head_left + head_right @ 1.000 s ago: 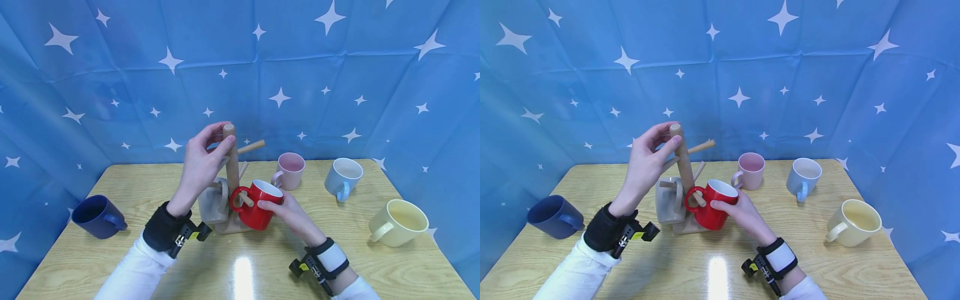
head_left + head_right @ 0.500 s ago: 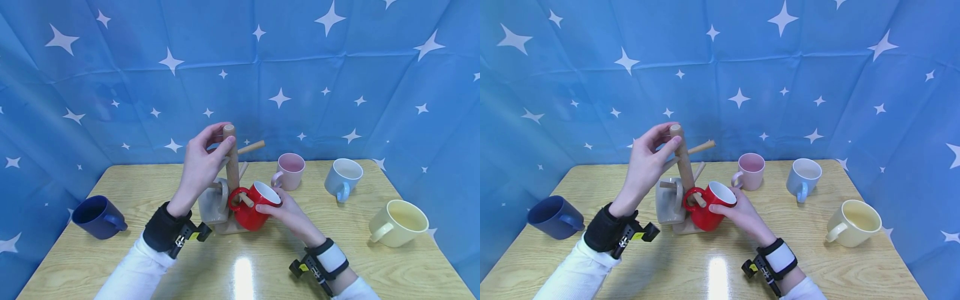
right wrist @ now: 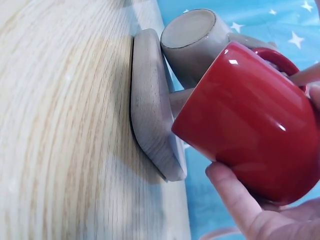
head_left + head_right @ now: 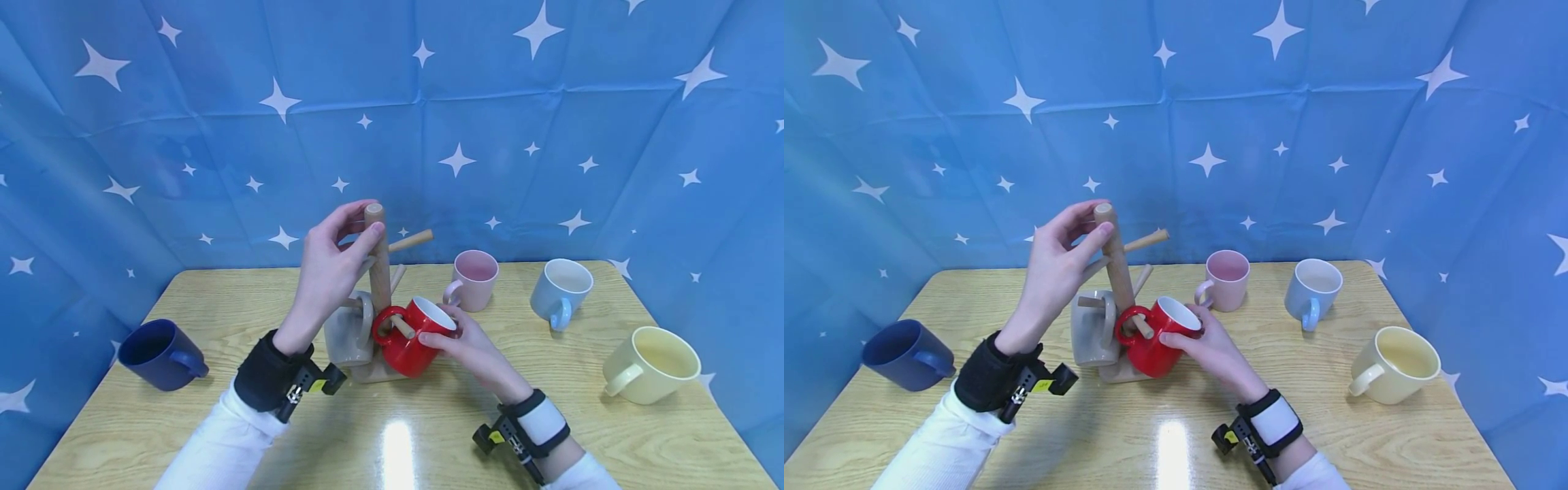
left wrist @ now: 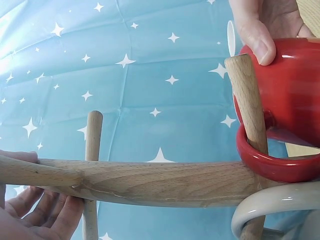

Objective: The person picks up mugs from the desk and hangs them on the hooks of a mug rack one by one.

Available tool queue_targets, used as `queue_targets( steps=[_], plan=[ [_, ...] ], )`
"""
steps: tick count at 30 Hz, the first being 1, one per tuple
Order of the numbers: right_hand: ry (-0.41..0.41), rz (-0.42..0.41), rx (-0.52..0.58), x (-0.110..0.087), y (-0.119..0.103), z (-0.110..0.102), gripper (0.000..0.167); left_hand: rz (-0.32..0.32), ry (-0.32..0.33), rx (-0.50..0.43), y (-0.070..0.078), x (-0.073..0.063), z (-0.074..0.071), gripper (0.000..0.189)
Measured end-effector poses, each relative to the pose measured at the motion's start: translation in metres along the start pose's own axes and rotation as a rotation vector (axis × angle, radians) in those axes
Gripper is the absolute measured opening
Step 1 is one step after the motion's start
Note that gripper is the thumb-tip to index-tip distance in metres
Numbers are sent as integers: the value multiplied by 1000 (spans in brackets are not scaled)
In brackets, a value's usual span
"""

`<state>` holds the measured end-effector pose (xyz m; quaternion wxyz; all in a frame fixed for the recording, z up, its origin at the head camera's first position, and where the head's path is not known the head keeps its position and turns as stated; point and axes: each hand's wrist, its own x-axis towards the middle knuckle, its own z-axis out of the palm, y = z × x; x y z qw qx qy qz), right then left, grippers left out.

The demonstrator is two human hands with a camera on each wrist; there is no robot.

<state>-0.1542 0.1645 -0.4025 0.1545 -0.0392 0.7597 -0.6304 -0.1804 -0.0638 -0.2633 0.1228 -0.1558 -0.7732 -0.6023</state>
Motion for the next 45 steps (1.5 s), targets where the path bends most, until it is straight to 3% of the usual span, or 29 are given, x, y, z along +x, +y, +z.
queue_targets(
  steps=[17, 45],
  plan=[
    [-26, 70, 9, 0, -1, -3, 84, -5, 7, -1, 0, -1, 1, 38],
    [-49, 23, -102, 0, 2, -5, 81, -3, 9, -3, 0, -1, 2, 38]
  ],
)
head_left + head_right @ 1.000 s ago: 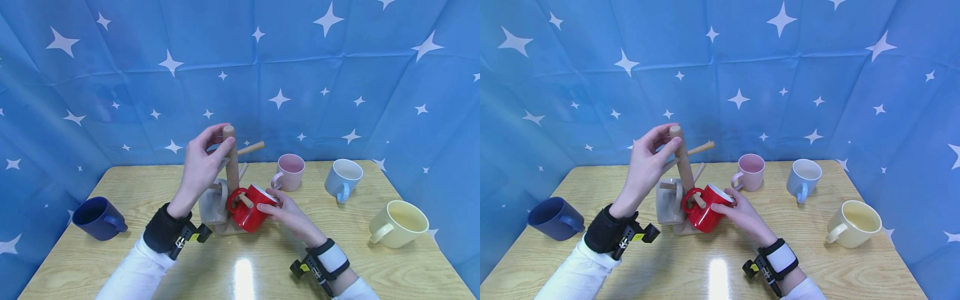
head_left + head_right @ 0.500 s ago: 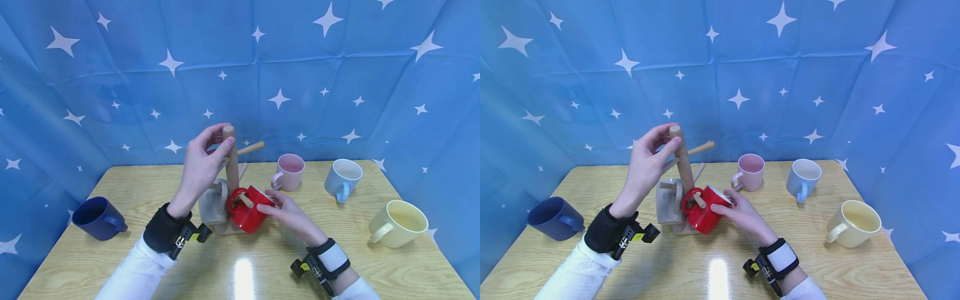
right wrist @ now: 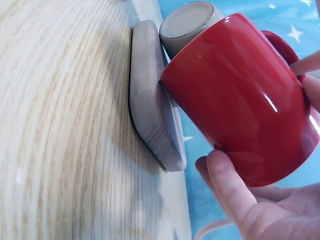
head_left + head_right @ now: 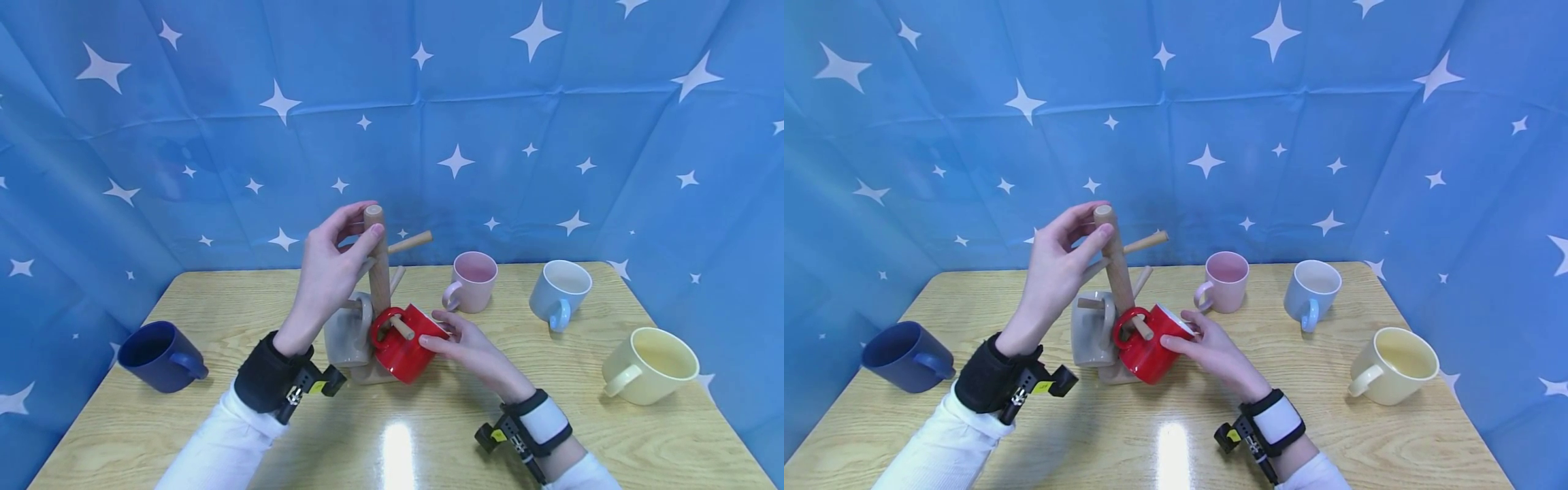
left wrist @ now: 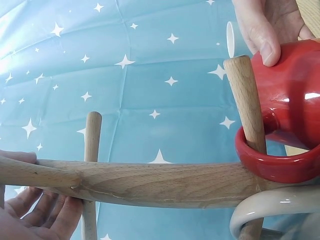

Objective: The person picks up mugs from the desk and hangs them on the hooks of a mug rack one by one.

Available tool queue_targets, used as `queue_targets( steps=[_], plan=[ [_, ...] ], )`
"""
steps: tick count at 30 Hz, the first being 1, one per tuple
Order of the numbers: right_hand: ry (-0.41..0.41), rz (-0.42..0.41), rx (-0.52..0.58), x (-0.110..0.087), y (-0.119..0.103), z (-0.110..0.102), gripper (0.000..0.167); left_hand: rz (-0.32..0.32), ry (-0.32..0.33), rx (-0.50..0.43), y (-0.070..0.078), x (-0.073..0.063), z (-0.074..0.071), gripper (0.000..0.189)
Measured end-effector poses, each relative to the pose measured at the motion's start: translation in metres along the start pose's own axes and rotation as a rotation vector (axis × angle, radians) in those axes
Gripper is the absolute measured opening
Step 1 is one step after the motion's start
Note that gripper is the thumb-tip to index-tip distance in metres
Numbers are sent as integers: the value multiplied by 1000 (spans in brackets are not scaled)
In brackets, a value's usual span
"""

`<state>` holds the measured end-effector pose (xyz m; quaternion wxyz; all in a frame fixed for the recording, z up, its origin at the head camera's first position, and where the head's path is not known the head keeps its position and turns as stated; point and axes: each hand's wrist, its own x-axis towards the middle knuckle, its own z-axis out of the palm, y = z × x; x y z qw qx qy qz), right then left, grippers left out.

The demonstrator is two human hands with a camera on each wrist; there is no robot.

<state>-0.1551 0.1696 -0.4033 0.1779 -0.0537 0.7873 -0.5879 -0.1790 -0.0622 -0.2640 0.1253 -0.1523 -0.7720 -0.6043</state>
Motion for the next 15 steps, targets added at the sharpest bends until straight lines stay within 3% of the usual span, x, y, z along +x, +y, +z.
queue_targets(
  steps=[15],
  plan=[
    [-27, -1, -11, 0, 0, -2, 84, 14, -2, 7, -1, -1, -1, 39]
  ],
)
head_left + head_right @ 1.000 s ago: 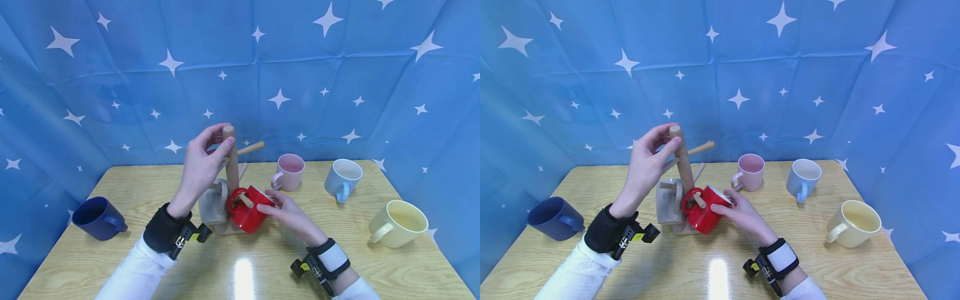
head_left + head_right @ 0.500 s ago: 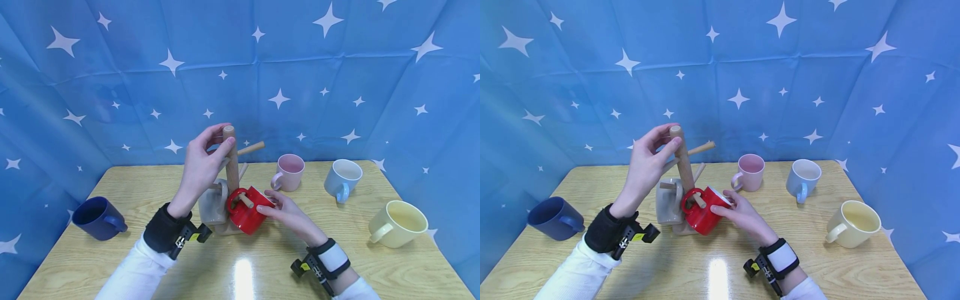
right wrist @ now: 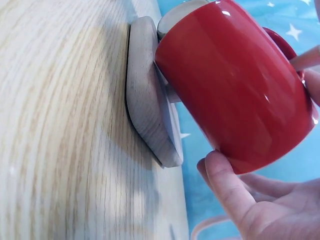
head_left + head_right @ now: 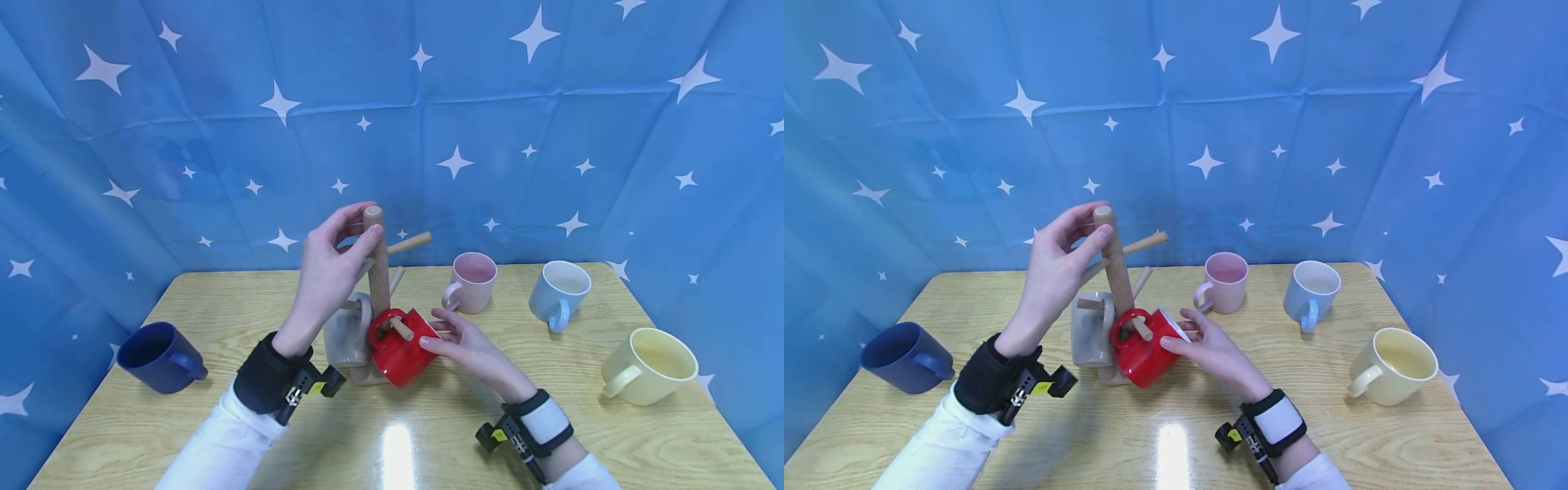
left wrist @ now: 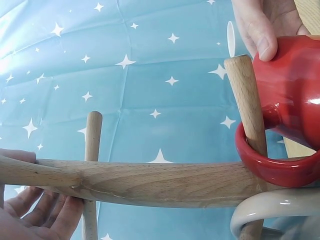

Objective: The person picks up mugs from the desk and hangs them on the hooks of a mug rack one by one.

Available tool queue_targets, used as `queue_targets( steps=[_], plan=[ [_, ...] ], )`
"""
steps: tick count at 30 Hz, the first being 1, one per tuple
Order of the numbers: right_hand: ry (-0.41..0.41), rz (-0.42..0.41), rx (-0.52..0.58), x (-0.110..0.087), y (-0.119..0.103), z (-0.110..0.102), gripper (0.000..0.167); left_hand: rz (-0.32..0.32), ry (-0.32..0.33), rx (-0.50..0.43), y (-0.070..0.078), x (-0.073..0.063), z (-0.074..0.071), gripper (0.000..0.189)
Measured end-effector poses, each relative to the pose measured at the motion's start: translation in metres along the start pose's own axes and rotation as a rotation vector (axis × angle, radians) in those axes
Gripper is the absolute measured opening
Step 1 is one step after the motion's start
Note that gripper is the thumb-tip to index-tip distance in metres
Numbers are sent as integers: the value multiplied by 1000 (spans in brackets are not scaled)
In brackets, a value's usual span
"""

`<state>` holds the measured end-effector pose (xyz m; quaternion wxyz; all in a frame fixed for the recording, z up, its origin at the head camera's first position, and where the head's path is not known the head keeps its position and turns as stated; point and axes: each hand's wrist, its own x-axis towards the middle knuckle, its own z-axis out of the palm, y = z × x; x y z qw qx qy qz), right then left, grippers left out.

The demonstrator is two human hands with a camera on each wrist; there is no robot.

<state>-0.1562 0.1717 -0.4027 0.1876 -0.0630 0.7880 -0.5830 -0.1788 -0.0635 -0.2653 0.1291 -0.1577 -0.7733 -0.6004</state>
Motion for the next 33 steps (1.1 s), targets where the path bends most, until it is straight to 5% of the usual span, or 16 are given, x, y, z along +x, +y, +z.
queue_targets(
  steps=[19, 33],
  plan=[
    [22, -11, -26, -5, -7, -4, 83, 47, 30, 24, 2, -4, -3, 41],
    [204, -286, -158, -20, -52, -24, 68, 274, 176, 190, -9, -45, -18, 42]
  ],
)
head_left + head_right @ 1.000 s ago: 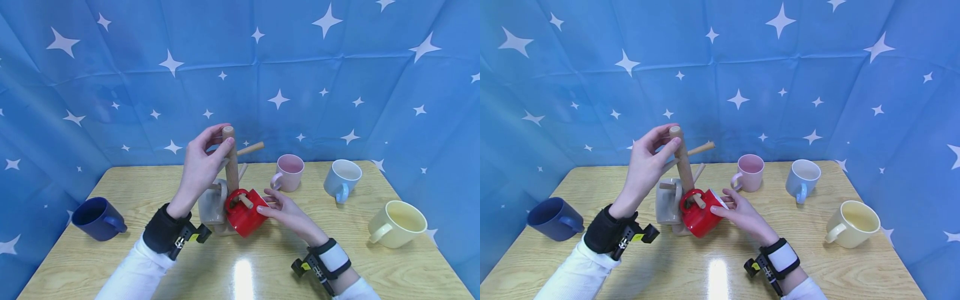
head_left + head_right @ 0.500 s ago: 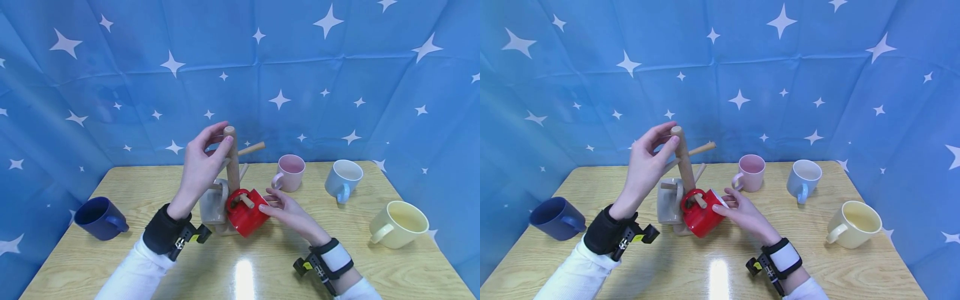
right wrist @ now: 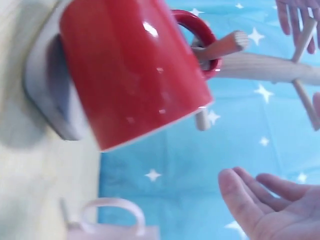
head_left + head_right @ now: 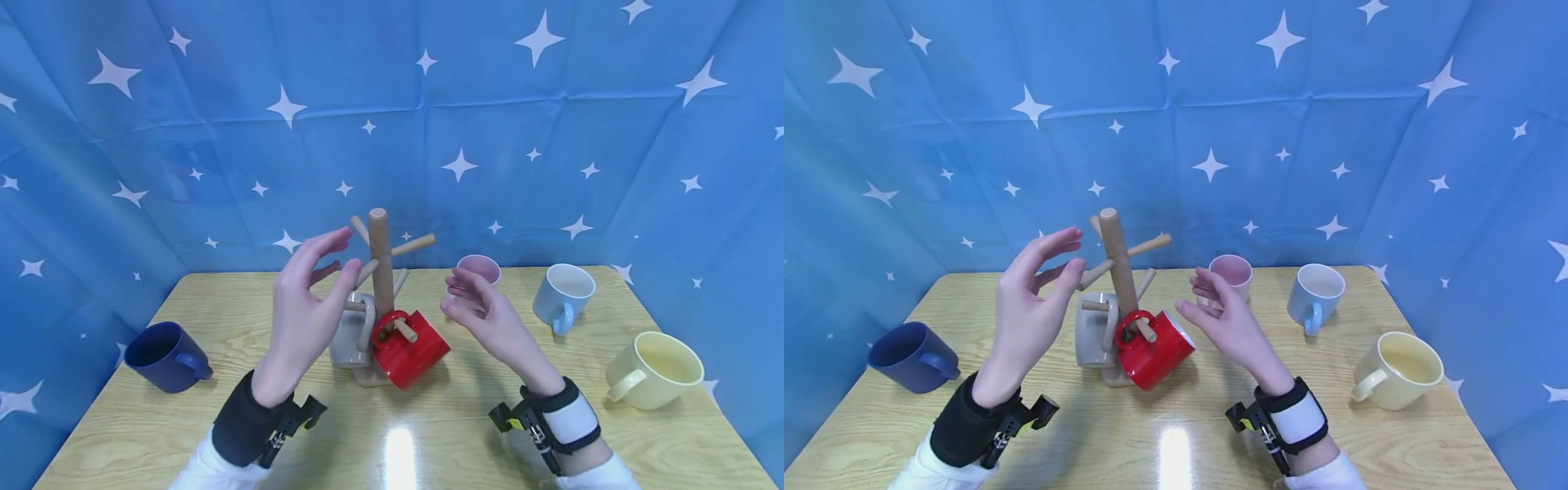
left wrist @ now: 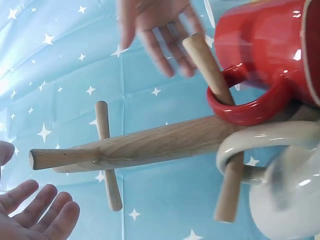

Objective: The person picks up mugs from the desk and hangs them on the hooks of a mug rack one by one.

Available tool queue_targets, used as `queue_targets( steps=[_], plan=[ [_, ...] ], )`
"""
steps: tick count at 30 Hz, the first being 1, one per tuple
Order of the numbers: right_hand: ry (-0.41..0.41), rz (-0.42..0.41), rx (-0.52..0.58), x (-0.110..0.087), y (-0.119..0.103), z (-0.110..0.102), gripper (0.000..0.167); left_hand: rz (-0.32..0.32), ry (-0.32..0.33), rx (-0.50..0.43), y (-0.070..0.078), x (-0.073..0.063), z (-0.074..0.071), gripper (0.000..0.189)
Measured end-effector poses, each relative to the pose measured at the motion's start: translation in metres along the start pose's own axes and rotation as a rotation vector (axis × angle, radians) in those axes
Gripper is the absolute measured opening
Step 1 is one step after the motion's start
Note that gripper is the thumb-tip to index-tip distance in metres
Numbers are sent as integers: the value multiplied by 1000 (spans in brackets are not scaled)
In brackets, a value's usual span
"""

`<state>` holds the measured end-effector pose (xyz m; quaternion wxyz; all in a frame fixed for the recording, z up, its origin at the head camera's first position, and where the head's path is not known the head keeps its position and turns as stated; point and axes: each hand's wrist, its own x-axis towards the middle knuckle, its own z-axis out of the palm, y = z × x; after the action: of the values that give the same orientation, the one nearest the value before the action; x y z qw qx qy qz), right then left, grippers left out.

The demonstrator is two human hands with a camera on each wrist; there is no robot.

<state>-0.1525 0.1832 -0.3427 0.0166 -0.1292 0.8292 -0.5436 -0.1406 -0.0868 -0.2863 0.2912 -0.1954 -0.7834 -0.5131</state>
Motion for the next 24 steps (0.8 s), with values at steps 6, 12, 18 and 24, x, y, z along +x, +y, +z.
queue_targets(
  steps=[6, 12, 18, 24],
  plan=[
    [29, -82, -31, 14, -23, -3, 68, 4, 16, 1, -8, -15, 1, 44],
    [36, -126, -40, 31, -42, -5, 66, -1, 32, -21, -12, -22, 8, 45],
    [24, -159, -57, 43, -57, -3, 58, -2, 50, -34, -11, -25, 19, 47],
    [4, -173, -50, 50, -63, 1, 54, 18, 95, -42, -10, -25, 24, 43]
  ],
)
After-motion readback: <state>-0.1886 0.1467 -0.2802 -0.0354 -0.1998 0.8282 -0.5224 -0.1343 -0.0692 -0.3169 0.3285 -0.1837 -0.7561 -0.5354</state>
